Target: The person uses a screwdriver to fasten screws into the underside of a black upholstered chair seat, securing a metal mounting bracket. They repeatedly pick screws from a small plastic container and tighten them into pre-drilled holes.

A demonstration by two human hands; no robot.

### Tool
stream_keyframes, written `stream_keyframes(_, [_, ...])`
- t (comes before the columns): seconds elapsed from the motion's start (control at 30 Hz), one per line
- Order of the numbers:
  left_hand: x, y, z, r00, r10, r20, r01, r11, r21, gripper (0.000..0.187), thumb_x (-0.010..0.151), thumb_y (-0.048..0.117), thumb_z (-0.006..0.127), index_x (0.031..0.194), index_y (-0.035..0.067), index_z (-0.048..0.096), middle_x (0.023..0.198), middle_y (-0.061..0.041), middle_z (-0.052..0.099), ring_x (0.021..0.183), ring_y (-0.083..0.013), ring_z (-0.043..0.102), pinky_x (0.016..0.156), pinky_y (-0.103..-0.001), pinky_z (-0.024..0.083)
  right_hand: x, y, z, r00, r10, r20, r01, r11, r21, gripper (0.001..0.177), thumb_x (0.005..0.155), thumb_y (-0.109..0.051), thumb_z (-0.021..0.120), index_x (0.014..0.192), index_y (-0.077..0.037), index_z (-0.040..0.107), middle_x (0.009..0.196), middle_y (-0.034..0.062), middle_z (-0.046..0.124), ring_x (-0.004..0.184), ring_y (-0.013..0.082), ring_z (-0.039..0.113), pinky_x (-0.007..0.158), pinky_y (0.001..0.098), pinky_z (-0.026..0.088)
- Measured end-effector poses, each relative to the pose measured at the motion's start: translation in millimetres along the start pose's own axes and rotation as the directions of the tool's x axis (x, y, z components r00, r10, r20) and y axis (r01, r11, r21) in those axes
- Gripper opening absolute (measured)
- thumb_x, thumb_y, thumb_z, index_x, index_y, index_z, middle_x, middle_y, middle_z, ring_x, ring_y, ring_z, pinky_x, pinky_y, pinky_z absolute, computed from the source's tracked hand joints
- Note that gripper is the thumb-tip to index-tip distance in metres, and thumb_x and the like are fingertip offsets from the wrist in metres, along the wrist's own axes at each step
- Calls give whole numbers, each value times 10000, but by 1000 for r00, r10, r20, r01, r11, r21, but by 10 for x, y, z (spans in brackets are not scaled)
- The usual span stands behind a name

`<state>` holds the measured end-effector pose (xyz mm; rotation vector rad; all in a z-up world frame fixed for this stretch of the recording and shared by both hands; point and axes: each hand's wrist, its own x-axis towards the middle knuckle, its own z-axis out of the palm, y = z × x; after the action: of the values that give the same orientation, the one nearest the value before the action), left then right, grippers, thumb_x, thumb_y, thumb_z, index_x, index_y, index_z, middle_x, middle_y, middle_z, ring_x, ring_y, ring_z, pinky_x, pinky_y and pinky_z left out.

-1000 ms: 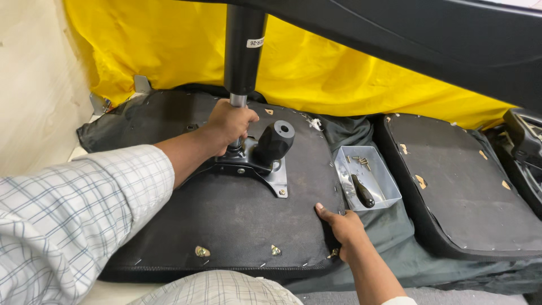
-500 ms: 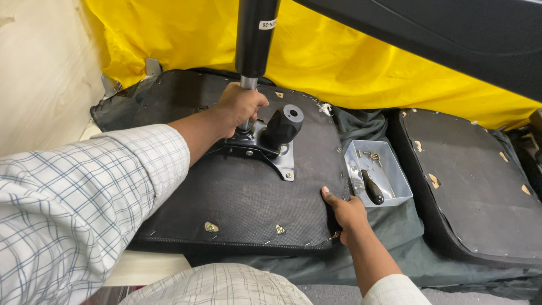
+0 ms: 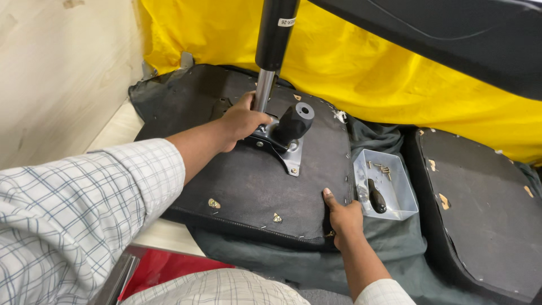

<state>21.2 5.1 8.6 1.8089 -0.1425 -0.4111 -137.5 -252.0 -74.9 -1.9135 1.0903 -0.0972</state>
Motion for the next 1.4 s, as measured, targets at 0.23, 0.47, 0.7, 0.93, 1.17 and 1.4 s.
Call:
stream_keyframes(0.23, [-304,-398,136,996,-5,-93,19,988,153,835,825,255,690,1571,148,332,1617,-97,409,1488,-259,407,1204,-384,340,-84,42,59,927,-342,-156,256,877,-407,816,820,-499,797,1479,-161,455,1514,162,371,1380,428,337,1070,620,335])
stream_keyframes(0.47, [-899,-1232,171,950,243,-197,-56,752,657,610,874,260,680,1441,110,511,1615,-113,385,1501,-321,353,1220,-428,297,-74,255,46,649,-756,-86,643,606,-468,458,883,-304,729,1302,-150,626,1426,97,508,1358,357,406,1062,606,295])
stream_keyframes(0.7, [-1366,-1325,288,902,369,-225,-56,615,787,536,910,323,640,1402,127,558,1581,-77,413,1482,-328,333,1183,-532,252,3,335,18,532,-847,-20,782,500,-371,223,930,-210,693,1129,-112,711,1315,96,608,1311,340,480,1101,494,355])
stream_keyframes(0.93, [-1240,-839,306,937,113,-330,193,621,760,390,835,311,680,1201,182,643,1336,-29,535,1325,-332,471,1097,-514,386,39,359,1,565,-824,-29,792,552,-260,209,884,-155,710,1075,-75,734,1314,133,609,1293,376,471,1093,472,365])
stream_keyframes(1.17, [-955,-809,194,976,196,-100,-47,632,773,374,831,305,716,1169,167,633,1295,-43,502,1340,-329,419,1097,-507,360,-83,322,99,614,-790,-12,737,578,-350,368,846,-211,726,1178,-54,692,1416,142,571,1379,353,463,1166,469,354])
stream_keyframes(1.4, [-951,-970,121,916,382,125,-334,552,764,467,846,336,703,1259,155,582,1366,-43,481,1361,-276,401,1102,-526,312,-418,271,205,769,-639,17,559,659,-504,503,834,-323,720,1290,-121,649,1545,78,469,1474,352,329,1187,568,223])
